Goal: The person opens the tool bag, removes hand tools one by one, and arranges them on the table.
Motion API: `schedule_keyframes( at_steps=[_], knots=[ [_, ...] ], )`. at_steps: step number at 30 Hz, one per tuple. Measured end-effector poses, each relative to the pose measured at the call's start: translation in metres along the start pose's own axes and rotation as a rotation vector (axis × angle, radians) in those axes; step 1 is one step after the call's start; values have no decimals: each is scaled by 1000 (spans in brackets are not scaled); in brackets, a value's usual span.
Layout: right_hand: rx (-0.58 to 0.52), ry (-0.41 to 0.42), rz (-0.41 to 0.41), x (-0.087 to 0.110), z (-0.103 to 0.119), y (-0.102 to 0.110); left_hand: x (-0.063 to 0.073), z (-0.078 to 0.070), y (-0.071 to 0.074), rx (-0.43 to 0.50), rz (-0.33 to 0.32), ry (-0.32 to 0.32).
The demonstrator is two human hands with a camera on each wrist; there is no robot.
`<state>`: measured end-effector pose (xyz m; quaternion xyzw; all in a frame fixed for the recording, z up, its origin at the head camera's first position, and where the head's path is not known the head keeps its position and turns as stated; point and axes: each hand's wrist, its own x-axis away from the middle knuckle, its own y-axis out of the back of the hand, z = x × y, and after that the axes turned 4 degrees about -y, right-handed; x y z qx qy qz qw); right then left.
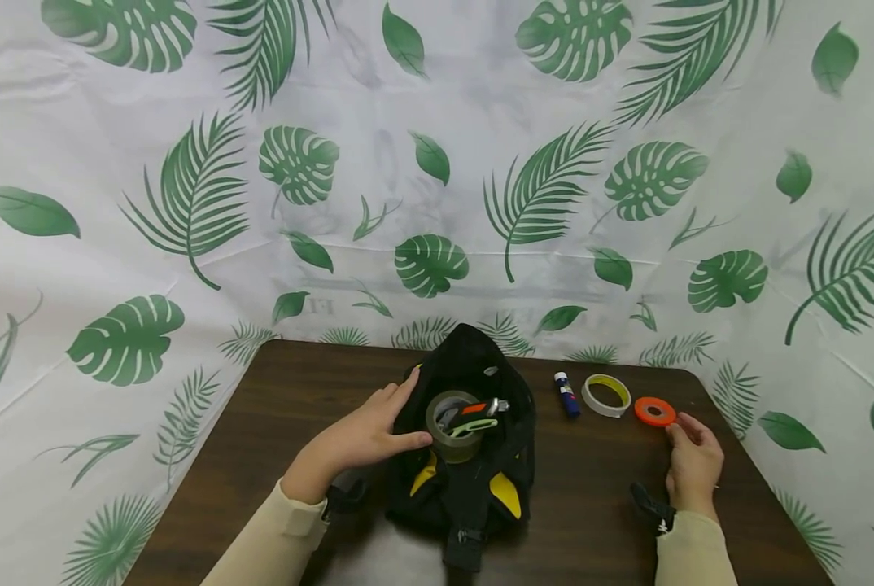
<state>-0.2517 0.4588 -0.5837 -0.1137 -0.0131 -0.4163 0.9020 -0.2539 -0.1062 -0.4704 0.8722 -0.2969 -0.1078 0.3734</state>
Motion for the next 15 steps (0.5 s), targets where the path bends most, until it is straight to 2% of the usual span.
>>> schedule_keyframes(
  at_steps=[10, 15],
  knots=[
    [90, -7, 31, -1, 0, -1, 0, 0, -2, 3, -5, -10],
    [76, 19, 38, -2, -1, -1, 0, 0, -2, -2, -5, -20]
  ],
)
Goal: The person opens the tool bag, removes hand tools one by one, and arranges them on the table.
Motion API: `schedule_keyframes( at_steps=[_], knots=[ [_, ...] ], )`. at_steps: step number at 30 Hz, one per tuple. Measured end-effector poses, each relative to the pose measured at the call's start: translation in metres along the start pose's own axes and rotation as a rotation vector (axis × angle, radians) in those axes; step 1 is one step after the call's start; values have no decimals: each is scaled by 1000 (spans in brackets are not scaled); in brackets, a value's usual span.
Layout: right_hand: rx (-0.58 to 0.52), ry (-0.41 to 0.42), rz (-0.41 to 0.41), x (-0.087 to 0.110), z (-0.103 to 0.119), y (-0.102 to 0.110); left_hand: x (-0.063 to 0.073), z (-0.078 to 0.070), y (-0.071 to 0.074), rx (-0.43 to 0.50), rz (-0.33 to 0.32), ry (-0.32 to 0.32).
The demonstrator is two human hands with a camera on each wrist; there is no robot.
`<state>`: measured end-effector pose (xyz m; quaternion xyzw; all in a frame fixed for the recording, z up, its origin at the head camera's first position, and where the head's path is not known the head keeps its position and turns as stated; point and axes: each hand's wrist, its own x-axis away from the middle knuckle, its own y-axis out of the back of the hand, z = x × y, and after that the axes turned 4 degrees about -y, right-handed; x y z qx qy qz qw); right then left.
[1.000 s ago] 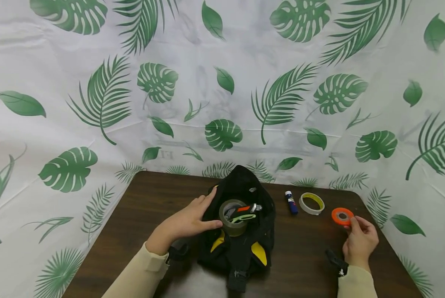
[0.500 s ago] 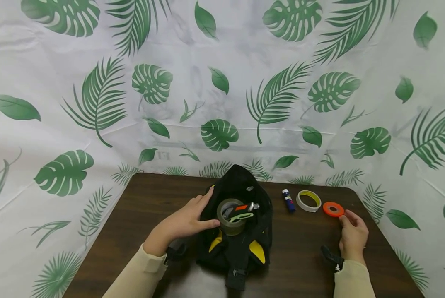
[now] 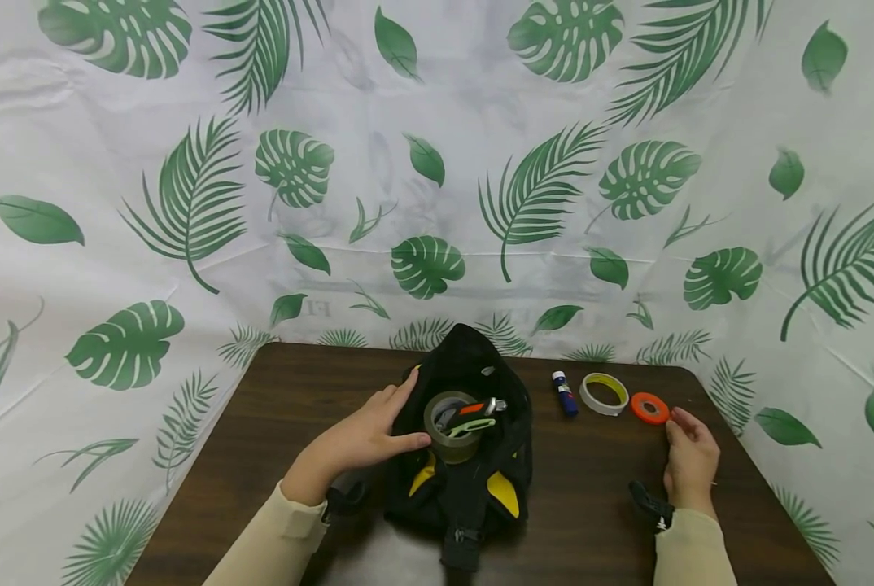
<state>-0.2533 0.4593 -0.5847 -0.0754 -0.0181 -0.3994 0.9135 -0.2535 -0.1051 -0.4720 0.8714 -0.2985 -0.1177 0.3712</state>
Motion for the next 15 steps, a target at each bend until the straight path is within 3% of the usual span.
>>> schedule_keyframes(
  at_steps=[3, 10, 15],
  knots=[
    [-111, 25, 6, 0, 1, -1, -1, 0, 1, 4, -2, 0],
    [-515, 42, 55, 0, 3, -2, -2, 1, 1, 2, -5, -8],
    [-612, 51, 96, 5, 3, -3, -1, 1, 0, 3, 0, -12]
  ],
)
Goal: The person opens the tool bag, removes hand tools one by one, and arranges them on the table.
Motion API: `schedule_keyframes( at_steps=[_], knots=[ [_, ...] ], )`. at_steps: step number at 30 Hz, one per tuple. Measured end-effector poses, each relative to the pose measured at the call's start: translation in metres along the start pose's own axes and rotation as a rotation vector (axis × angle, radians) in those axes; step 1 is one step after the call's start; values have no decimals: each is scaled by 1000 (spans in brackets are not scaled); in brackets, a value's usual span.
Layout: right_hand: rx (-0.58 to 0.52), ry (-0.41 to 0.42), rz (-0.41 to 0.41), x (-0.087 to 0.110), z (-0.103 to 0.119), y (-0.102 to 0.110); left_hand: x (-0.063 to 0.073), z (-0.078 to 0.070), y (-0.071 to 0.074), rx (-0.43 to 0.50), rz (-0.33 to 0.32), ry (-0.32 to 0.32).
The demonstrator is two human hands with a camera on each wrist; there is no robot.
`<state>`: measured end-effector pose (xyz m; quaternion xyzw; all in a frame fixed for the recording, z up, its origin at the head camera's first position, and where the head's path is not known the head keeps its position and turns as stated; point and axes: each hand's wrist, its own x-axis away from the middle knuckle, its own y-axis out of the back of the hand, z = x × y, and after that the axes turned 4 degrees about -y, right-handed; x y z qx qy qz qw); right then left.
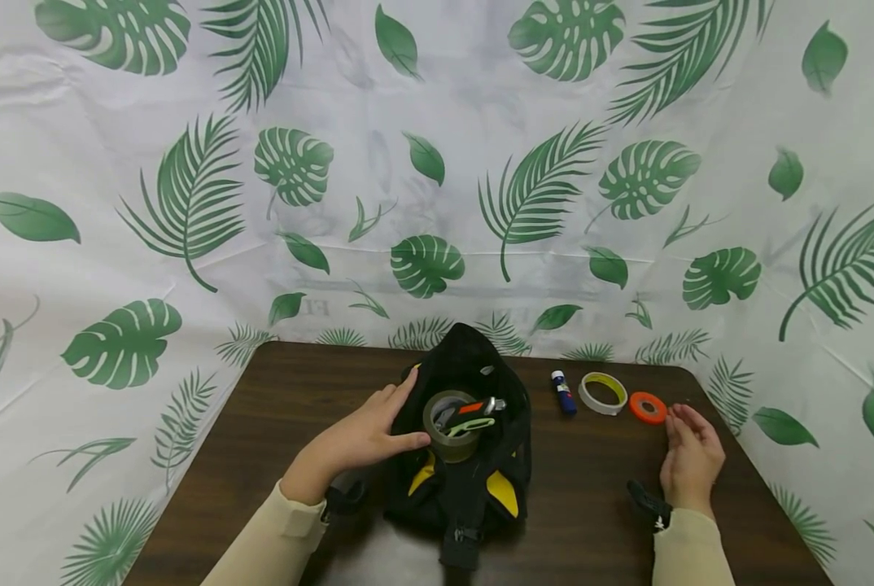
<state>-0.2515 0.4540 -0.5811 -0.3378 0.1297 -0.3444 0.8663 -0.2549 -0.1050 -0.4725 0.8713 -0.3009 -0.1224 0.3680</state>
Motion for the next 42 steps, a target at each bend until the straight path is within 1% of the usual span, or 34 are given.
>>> schedule_keyframes(
  at_steps=[6, 12, 15, 19, 22, 24, 27, 30, 33, 35, 38, 42],
  knots=[
    [-61, 33, 96, 8, -1, -10, 1, -1, 1, 8, 1, 3],
    [-144, -2, 169, 12, -3, -18, 0, 1, 1, 9, 8, 11],
    [-159, -11, 225, 14, -2, -23, -1, 1, 1, 10, 3, 4],
    [-169, -3, 354, 21, -1, -38, -2, 1, 0, 10, 0, -8],
    [-193, 4, 492, 32, 1, -57, -2, 3, 0, 16, 9, -2],
    [-179, 5, 586, 42, 2, -72, -1, 4, -1, 23, 15, 8],
    [-134, -8, 737, 58, 7, -97, 0, 4, 0, 32, 19, 21],
    [-83, -38, 887, 75, 14, -118, 0, 4, 0, 37, 11, 16],
    [-3, -72, 988, 94, 21, -136, -1, 4, 0, 30, 5, -2],
    [103, -88, 1015, 109, 27, -147, -2, 4, 0, 22, 3, -9],
    [278, -122, 1035, 130, 33, -162, -1, 5, 0, 16, 4, -11],
    [413, -184, 1077, 150, 36, -178, 1, 5, 0, 17, 2, -15]
  ],
)
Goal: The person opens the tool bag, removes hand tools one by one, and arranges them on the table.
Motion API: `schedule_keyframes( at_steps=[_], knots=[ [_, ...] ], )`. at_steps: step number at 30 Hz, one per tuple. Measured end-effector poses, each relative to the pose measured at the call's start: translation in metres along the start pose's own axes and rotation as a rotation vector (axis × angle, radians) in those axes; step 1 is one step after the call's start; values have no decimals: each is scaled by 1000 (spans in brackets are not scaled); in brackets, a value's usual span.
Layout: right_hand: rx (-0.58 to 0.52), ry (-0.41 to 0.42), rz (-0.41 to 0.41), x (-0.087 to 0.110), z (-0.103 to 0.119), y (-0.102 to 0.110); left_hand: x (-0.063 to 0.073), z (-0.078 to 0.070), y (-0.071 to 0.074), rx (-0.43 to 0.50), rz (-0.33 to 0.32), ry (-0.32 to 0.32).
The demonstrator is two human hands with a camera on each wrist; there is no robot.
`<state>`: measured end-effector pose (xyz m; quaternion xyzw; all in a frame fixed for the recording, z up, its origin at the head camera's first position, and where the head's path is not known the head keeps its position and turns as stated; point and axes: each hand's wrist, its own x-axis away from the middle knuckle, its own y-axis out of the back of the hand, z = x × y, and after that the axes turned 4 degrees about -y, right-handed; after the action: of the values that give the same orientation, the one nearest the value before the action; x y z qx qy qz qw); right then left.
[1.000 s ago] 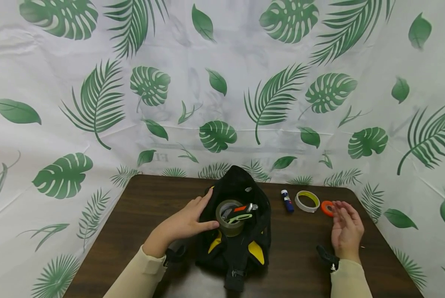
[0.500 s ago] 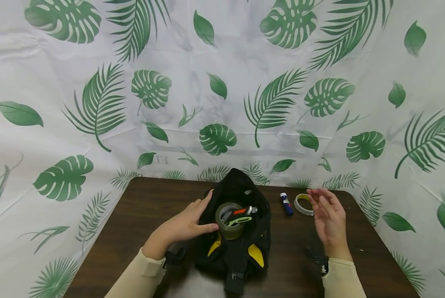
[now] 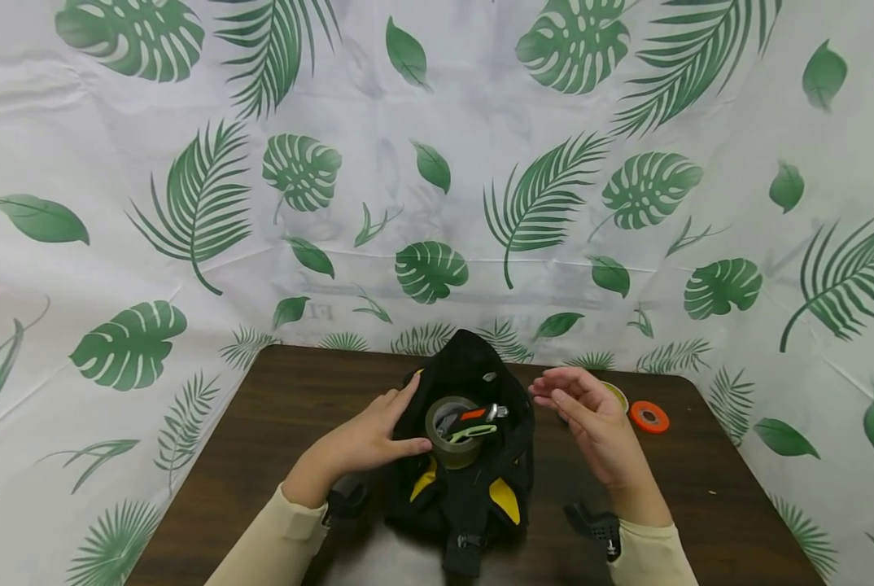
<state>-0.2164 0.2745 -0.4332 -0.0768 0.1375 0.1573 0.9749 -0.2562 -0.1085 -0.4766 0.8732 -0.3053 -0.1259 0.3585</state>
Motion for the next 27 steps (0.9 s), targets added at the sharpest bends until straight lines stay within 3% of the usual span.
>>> schedule_keyframes(
  at_steps=[4, 8, 12, 19, 27],
  knots=[
    [71, -34, 57, -4, 2, -14, 2, 0, 0, 3, -1, 1],
    [179, -77, 42, -10, -1, -24, 3, 0, 1, 2, -2, 0],
    [347, -162, 16, -18, -1, -36, 4, 1, 1, 1, 0, 0],
    [678, -280, 48, -37, 5, -55, 7, 3, 1, 2, -8, 6],
    [933, -419, 86, -59, 6, -65, 7, 4, 1, 14, -6, 9]
  ],
)
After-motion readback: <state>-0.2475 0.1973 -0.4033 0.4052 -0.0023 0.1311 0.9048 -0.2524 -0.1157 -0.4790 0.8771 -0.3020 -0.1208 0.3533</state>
